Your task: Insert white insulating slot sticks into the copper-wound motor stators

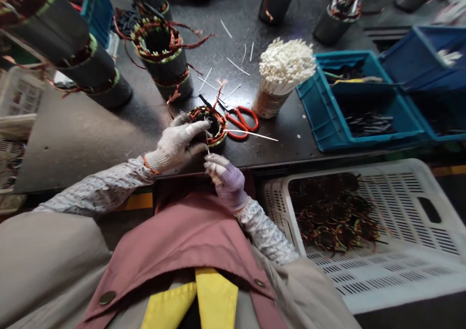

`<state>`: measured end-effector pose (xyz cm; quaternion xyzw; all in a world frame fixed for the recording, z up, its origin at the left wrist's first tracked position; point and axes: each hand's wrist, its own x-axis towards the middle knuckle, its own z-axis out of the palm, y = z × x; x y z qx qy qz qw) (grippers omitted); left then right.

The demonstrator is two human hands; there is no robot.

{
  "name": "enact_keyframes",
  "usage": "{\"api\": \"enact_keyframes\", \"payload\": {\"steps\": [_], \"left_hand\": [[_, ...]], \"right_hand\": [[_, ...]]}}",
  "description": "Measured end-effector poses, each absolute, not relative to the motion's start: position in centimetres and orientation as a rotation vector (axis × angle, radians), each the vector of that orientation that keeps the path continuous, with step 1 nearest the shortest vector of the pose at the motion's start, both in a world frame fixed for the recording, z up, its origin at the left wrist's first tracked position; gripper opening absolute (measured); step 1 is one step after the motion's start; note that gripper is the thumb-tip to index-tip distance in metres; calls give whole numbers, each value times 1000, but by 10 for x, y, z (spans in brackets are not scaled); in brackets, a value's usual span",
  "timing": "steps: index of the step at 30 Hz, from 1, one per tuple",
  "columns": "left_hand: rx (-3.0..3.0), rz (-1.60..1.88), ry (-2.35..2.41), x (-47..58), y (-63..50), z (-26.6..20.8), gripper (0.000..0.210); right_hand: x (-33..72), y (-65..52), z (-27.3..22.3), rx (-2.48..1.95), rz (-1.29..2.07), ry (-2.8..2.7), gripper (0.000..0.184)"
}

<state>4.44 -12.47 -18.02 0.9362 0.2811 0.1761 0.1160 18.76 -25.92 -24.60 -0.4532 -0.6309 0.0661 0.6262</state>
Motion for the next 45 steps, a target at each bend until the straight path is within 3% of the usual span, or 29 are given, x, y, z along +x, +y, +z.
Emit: {"api": "enact_keyframes", "payload": {"steps": [5, 10, 13, 16, 20, 25, 32, 36, 39, 43, 45], "left_hand": [[2456, 784, 1008, 45, -139, -198, 60], [2382, 941, 911, 49, -143, -210, 71], [2488, 978, 845, 49, -139, -207, 45], [2619, 998, 681, 47, -134, -203, 20], [2693, 985, 573, 47, -130, -201, 24], [2734, 876, 568, 47, -129, -200, 27], [2752, 724, 588, 46, -123, -195, 25], [2685, 667, 613, 45, -117, -187, 27], [2734, 650, 500, 43, -113, -180, 31], [2924, 588, 420, 36, -111, -175, 30], [2995, 560, 431, 32, -108, -174, 30]], "right_hand": [[186, -236, -239, -1181, 419, -1109, 9], [191, -241, -235, -1242, 570, -1078, 11], [192, -245, -226, -1269, 566, -1134, 11], [194, -250, -208, -1307, 477, -1280, 9], [197, -243, -197, -1385, 336, -1424, 8], [200, -223, -217, -1521, 234, -1492, 19], [207, -224, -205, -1534, -240, -1832, 26], [214, -254, -182, -1210, -119, -2087, 21], [205, -262, -170, -1243, 52, -1812, 21], [188, -225, -161, -1306, 342, -1389, 39], [193, -204, -156, -1255, 301, -1387, 31]]}}
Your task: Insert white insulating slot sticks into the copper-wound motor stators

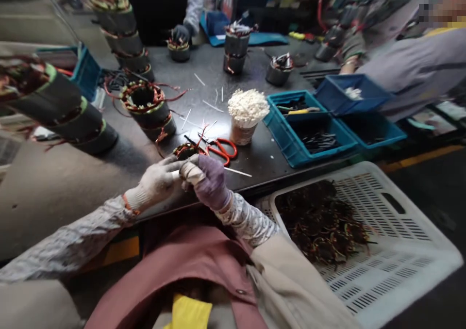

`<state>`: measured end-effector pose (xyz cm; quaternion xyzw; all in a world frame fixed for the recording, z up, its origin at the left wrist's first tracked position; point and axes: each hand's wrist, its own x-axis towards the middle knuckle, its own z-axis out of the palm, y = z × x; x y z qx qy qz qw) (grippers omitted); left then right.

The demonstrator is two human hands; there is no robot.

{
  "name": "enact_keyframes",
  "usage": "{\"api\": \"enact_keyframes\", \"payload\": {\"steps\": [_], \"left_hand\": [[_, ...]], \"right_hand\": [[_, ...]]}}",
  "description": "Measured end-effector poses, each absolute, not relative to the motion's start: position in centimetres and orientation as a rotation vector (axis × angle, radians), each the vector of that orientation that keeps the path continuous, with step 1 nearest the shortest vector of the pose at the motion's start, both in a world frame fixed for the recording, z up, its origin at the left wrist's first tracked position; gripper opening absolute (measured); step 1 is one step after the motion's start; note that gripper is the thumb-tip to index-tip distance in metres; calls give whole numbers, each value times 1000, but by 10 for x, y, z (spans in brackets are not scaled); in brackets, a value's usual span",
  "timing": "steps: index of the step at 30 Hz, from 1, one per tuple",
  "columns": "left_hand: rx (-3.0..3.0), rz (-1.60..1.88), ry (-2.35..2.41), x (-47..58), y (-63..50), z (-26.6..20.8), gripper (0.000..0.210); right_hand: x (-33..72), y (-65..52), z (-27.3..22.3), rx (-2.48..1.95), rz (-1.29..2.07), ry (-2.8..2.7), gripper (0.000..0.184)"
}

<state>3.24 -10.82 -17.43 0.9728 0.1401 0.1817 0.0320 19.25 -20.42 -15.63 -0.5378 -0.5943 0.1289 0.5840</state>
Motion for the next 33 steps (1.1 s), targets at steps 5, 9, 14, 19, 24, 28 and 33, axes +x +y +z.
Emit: {"api": "enact_keyframes", "payload": {"steps": [5, 9, 14, 19, 24, 28, 33], "left_hand": [[3057, 553, 349, 27, -105, -173, 33], [3106, 546, 320, 26, -108, -172, 33], [3265, 464, 326, 29, -118, -166, 32], [3430, 23, 449, 28, -114, -139, 41], [3298, -470, 128, 29, -89, -116, 44], [3205, -360, 176, 25, -88, -126, 48], [3194, -301, 374, 17, -98, -141, 52]], "right_hand": [[204, -217, -147, -1091, 669, -1310, 27], [185, -221, -141, -933, 1364, -936, 31], [185, -154, -139, -999, 1192, -850, 48], [254, -159, -165, -1341, 293, -1124, 41], [331, -166, -197, -1784, -562, -1187, 40], [339, -144, -209, -1926, -741, -1180, 36], [338, -156, -209, -1741, -752, -1144, 36]]}}
